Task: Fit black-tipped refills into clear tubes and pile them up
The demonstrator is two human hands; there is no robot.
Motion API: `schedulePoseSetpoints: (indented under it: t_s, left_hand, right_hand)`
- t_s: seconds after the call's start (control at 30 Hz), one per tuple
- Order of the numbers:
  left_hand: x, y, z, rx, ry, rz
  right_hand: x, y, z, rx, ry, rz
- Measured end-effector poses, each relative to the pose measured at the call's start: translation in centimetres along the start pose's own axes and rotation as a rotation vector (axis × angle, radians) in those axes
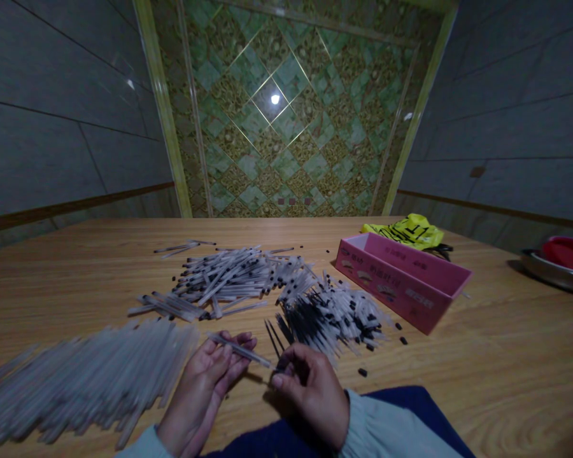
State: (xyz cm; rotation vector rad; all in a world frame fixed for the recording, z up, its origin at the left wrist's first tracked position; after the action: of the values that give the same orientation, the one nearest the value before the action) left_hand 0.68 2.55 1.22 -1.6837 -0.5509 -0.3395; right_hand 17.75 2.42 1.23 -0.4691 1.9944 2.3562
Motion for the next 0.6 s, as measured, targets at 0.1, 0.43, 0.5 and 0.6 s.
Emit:
schedulePoseSetpoints:
  t_s: [0.1, 0.43, 0.5, 0.6]
  left_hand:
    - [0.0, 0.1, -0.1, -0.004, 0.018, 0.011]
    - [-0.3, -0.3, 0.3, 0.028, -0.007, 0.039]
    - [-0.1, -0.2, 0.2, 0.012, -0.002, 0.048]
    - [0.1, -0.2, 0.0, 0.000, -0.018, 0.061]
  right_hand:
    - [0.5, 0.0, 0.0, 0.019, 0.063, 0.114]
    - [0.9, -1.3, 0.3, 0.263, 0.140, 0.374]
    - [0.5, -0.8, 0.5, 0.184, 0.126, 0.295]
    - [0.1, 0.2, 0.4, 0.020, 0.166, 0.081]
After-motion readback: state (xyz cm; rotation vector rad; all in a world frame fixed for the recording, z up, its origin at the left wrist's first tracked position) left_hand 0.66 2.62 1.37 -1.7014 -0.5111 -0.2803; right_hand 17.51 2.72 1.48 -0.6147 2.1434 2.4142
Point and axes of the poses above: each hand's wrist, its own z-axis towards the middle knuckle, its own x-axis out of the palm, y = z × x, the point moved 5 cm from there along z, towards the middle knuckle, and after that the axes turned 1 degree about -x, right-handed, at the moved point
